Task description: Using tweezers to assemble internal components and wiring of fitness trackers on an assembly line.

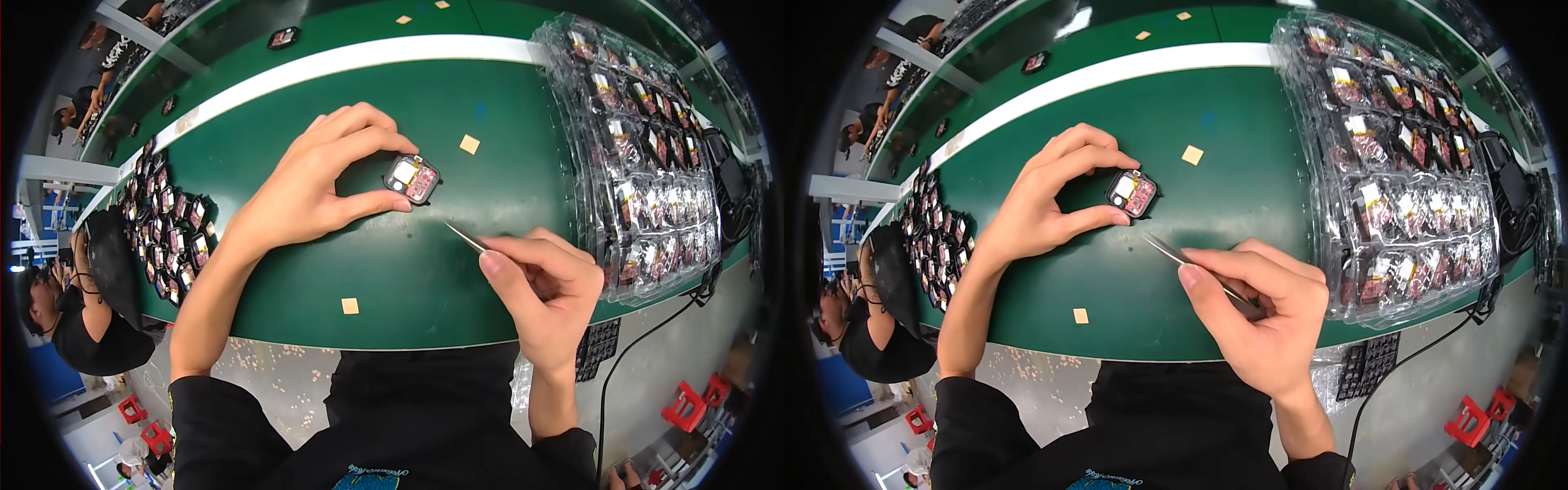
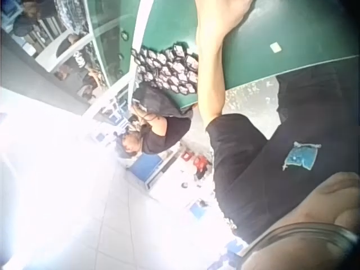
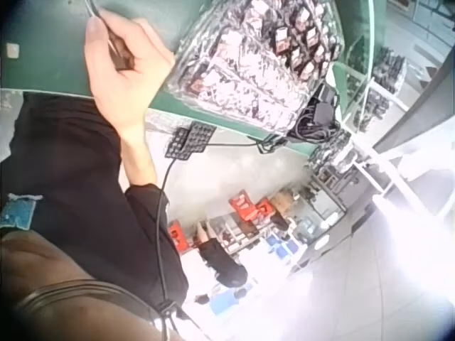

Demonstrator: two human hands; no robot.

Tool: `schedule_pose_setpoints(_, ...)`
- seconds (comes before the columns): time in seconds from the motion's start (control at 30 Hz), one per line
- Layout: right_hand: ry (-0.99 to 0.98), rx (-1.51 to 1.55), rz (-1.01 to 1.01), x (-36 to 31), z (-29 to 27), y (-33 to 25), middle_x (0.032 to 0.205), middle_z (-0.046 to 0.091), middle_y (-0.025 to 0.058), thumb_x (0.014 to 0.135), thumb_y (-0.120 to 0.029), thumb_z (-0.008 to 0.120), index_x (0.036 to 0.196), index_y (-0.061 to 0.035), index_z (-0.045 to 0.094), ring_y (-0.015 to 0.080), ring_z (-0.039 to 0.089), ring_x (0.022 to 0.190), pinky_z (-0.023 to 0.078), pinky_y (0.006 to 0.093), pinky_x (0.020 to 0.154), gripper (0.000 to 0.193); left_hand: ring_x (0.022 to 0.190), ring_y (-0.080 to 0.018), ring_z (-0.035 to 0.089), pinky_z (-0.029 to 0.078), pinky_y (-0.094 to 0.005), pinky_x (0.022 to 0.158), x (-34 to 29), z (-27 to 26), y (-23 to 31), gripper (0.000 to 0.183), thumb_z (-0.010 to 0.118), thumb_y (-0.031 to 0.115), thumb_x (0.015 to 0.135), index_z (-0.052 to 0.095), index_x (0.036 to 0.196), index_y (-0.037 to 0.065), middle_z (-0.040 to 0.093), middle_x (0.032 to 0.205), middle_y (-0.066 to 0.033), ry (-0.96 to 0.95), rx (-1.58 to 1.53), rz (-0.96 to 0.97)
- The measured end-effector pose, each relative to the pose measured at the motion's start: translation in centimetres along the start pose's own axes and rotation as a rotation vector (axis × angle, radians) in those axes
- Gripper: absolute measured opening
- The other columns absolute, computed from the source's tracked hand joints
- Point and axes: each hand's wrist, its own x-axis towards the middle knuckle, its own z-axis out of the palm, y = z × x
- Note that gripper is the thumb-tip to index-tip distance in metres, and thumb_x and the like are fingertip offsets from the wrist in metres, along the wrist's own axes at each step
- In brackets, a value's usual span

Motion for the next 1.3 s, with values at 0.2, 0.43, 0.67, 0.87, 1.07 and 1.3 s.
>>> schedule_pose_setpoints(0.2, -0.065, 0.025, 0.068, 0.4, -0.5, -0.2, 0.075, 0.068, 0.0023, 0.092, 0.008, 0.083, 0.107, 0.0069, 0.085, 0.001, 0.055, 0.064, 0.037, 0.0196, 0.055, 0.015, 0.105, -0.0273, 0.066, 0.053, -0.0386, 0.092, -0.1, 0.9, 0.3, 0.058, 0.097, 0.023, 0.079, 0.078, 0.132, 0.007, 0.071, 0.119, -0.0076, 0.006, 0.059, 0.164)
schedule_pose_setpoints(0.43, -0.075, -0.087, 0.066, 1.1, -1.3, -0.9, 0.076, 0.066, 0.0017, 0.09, 0.01, 0.081, 0.101, 0.0068, 0.084, 0.0021, 0.055, 0.064, 0.037, 0.0204, 0.056, 0.012, 0.079, -0.0173, 0.057, 0.041, -0.0309, 0.07, -1.1, 1.4, 1.8, 0.056, 0.1, 0.026, 0.075, 0.083, 0.123, 0.004, 0.076, 0.104, -0.0045, -0.07, -0.107, 0.138)
schedule_pose_setpoints(0.67, -0.081, -0.303, -0.083, 1.5, -0.3, 0.6, 0.069, 0.063, 0.0011, 0.085, 0.009, 0.082, 0.097, 0.0057, 0.084, 0.0033, 0.052, 0.058, 0.032, 0.0223, 0.053, 0.012, 0.073, -0.0149, 0.054, 0.037, -0.0306, 0.07, -0.7, 1.7, 1.5, 0.064, 0.101, 0.037, 0.068, 0.084, 0.119, 0.003, 0.074, 0.093, -0.0043, -0.078, -0.095, 0.129)
schedule_pose_setpoints(0.87, -0.107, -0.346, -0.118, 1.9, -0.2, 0.5, 0.068, 0.063, 0.0014, 0.084, 0.009, 0.083, 0.097, 0.0046, 0.084, 0.0043, 0.051, 0.056, 0.032, 0.0237, 0.052, 0.014, 0.071, -0.014, 0.047, 0.035, -0.0307, 0.068, -0.6, 1.7, 1.5, 0.066, 0.101, 0.04, 0.065, 0.084, 0.117, 0.002, 0.073, 0.092, -0.0034, -0.083, -0.107, 0.104)
schedule_pose_setpoints(1.07, -0.08, -0.397, -0.205, 1.6, -0.4, 0.6, 0.07, 0.064, 0.0015, 0.082, 0.011, 0.083, 0.098, 0.0032, 0.085, 0.004, 0.05, 0.055, 0.031, 0.0237, 0.051, 0.018, 0.071, -0.014, 0.047, 0.035, -0.0304, 0.068, -0.6, 1.7, 1.7, 0.065, 0.102, 0.037, 0.065, 0.084, 0.117, 0.001, 0.072, 0.089, -0.0038, -0.07, -0.127, 0.069)
schedule_pose_setpoints(1.3, -0.017, -0.48, -0.346, 1.2, 0.2, 1.0, 0.077, 0.068, 0.0015, 0.076, 0.012, 0.087, 0.103, 0.0013, 0.087, 0.0039, 0.047, 0.054, 0.032, 0.0235, 0.05, 0.029, 0.071, -0.0139, 0.048, 0.038, -0.0302, 0.07, -0.5, 1.5, 1.8, 0.062, 0.102, 0.033, 0.066, 0.083, 0.115, 0.0, 0.071, 0.088, -0.0044, -0.075, -0.13, 0.061)
